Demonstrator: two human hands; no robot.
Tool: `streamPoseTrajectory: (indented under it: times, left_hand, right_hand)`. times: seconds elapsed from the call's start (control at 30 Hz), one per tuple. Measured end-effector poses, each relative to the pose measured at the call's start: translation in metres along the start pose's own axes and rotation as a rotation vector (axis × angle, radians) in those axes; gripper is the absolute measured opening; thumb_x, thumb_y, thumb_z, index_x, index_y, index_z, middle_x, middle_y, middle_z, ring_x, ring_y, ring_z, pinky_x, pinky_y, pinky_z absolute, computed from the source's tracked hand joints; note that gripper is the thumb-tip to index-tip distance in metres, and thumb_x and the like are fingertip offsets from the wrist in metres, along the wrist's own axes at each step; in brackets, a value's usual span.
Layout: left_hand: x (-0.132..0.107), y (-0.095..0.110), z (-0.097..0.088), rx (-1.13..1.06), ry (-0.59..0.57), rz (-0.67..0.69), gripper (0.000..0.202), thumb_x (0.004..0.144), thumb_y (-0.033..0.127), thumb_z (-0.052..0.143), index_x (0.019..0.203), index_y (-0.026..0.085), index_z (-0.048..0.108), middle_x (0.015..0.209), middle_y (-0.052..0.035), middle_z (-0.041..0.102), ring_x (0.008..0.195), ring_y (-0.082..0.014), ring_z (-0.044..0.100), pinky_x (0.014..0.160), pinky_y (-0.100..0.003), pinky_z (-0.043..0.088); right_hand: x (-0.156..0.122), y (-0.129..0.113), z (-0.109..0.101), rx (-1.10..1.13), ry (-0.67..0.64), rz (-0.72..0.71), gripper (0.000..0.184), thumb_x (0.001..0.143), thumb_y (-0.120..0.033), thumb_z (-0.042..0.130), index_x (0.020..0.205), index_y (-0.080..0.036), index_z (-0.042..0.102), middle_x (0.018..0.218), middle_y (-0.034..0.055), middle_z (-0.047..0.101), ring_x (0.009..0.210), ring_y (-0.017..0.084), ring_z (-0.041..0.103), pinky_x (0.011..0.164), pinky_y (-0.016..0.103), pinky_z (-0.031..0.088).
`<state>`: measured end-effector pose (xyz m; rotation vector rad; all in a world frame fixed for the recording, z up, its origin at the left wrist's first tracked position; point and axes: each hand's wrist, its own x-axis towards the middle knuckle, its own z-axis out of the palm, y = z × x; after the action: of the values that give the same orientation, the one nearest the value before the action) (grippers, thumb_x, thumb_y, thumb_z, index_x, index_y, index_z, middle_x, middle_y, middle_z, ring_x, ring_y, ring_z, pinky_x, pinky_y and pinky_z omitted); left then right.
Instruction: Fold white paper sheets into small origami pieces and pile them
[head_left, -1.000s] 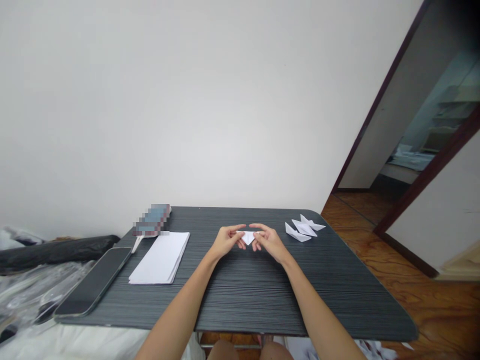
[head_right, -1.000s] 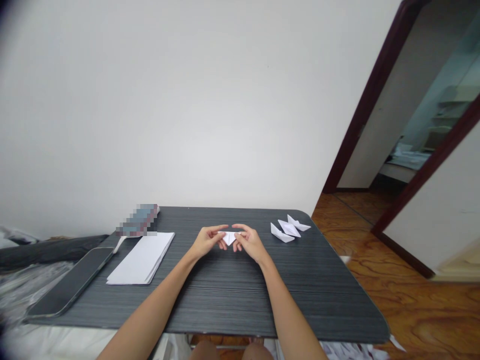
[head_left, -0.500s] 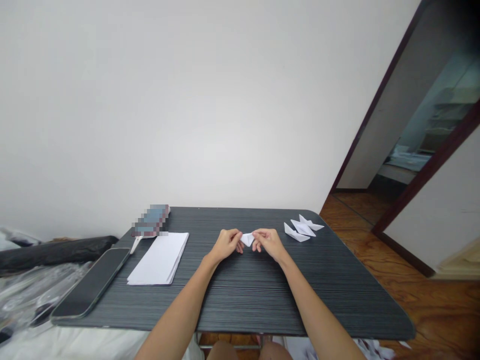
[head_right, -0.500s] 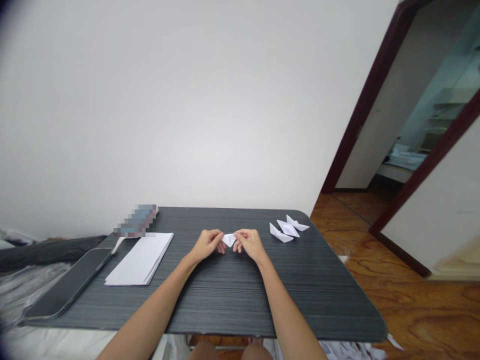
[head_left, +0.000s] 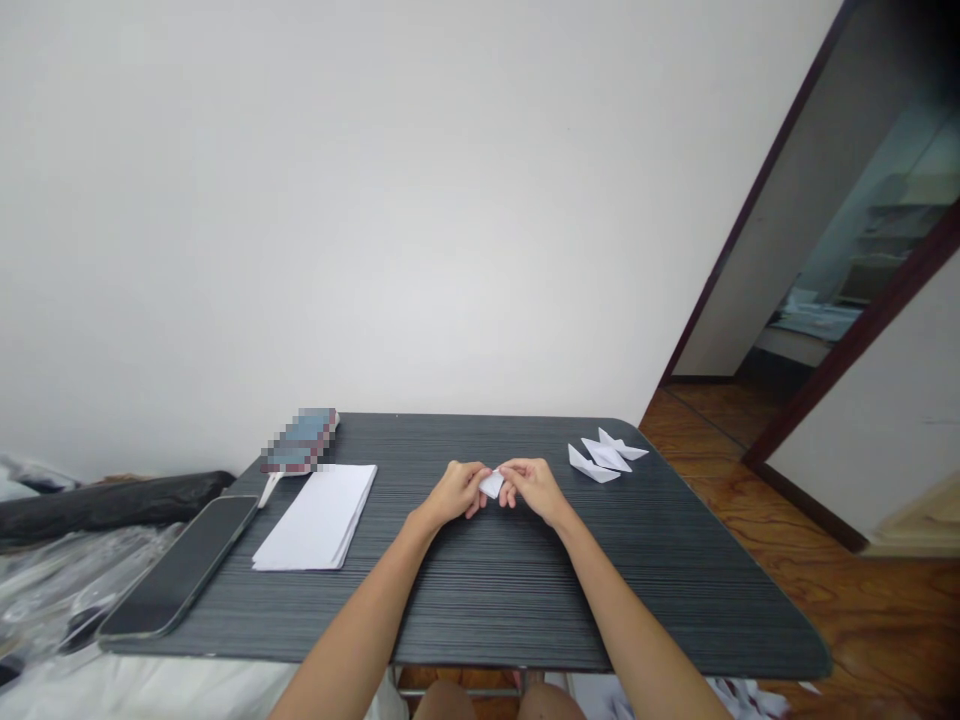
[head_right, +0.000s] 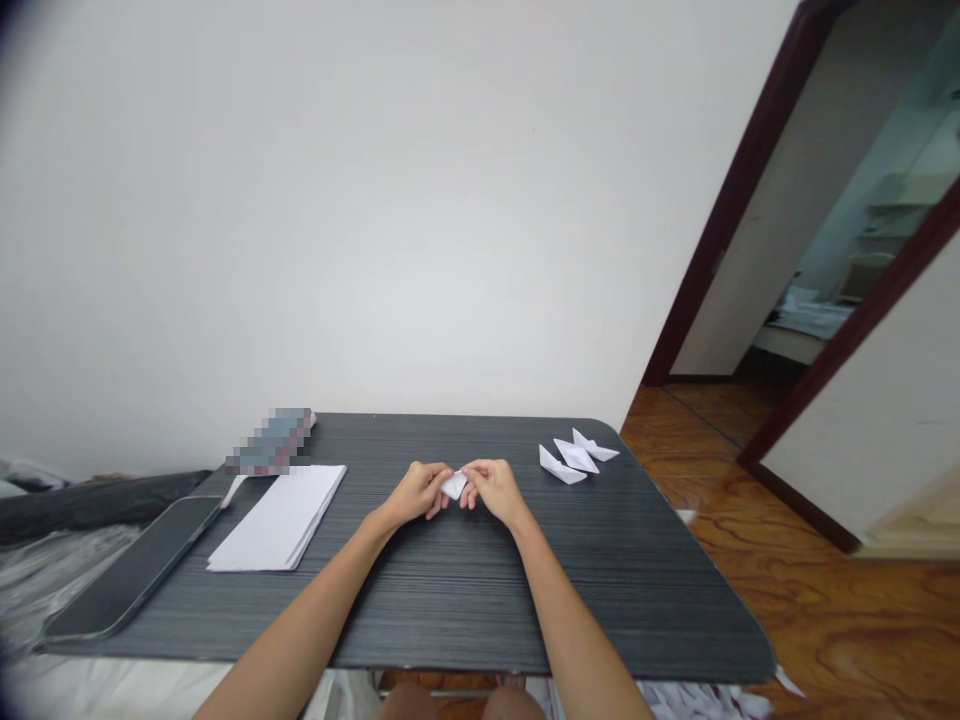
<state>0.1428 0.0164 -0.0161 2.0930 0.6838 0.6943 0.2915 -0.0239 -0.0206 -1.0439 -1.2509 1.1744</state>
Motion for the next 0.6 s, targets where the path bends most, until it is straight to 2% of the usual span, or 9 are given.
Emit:
streamPoseTrajectory:
  times: [0.17,0.37,0.43,0.5,0.57,0.6]
  left_hand:
    - [-0.001,-0.006,0.000,0.075,-0.026,0.008,0.039,0.084,0.037,0.025,0.066,0.014,0.050,0.039,0.0048,0.049,0.025,-0.0037,0.037,0.033,-0.014,0.028]
    - [-0.001,-0.009,-0.006,0.258,0.041,0.055,0.034,0.084,0.034,0.028,0.078,0.015,0.055,0.037,0.0062,0.046,0.032,-0.0048,0.040,0.044,-0.015,0.035]
    - [-0.001,-0.013,-0.011,0.265,0.103,0.064,0.033,0.084,0.034,0.029,0.083,0.015,0.056,0.035,0.0065,0.044,0.034,-0.0055,0.042,0.048,-0.015,0.037]
    - [-0.001,-0.017,-0.017,0.230,0.223,0.045,0.032,0.083,0.035,0.031,0.086,0.014,0.056,0.034,0.0068,0.043,0.034,-0.0058,0.043,0.050,-0.016,0.039]
    - [0.000,-0.020,-0.021,0.127,0.324,-0.022,0.036,0.082,0.038,0.030,0.087,0.013,0.056,0.034,0.0065,0.045,0.029,-0.0055,0.041,0.042,-0.016,0.037]
    - [0.000,-0.021,-0.022,0.055,0.326,-0.059,0.038,0.082,0.040,0.030,0.087,0.012,0.056,0.035,0.0057,0.047,0.027,-0.0054,0.039,0.037,-0.016,0.034]
  right_hand:
    - [0.001,0.001,-0.002,-0.005,0.010,0.010,0.026,0.065,-0.035,0.057,0.068,-0.009,0.057,0.037,0.0004,0.055,0.029,0.009,0.047,0.032,0.018,0.034]
    - [0.004,0.003,0.002,0.006,0.043,-0.015,0.026,0.064,-0.036,0.057,0.063,-0.011,0.054,0.037,0.0008,0.055,0.031,0.011,0.050,0.033,0.019,0.036]
    - [0.006,0.005,-0.001,0.010,0.062,-0.025,0.027,0.064,-0.037,0.057,0.063,-0.011,0.053,0.038,0.0013,0.055,0.032,0.012,0.051,0.033,0.020,0.036]
    - [0.006,0.007,-0.008,0.013,0.112,-0.038,0.027,0.064,-0.037,0.058,0.064,-0.011,0.053,0.038,0.0014,0.055,0.033,0.012,0.051,0.034,0.020,0.036]
    - [0.005,0.007,-0.015,0.008,0.164,-0.053,0.027,0.064,-0.038,0.058,0.065,-0.011,0.053,0.039,0.0013,0.055,0.033,0.011,0.050,0.034,0.021,0.036]
    - [0.005,0.007,-0.018,-0.002,0.156,-0.055,0.026,0.064,-0.037,0.058,0.066,-0.011,0.053,0.039,0.0010,0.055,0.033,0.011,0.050,0.035,0.021,0.035]
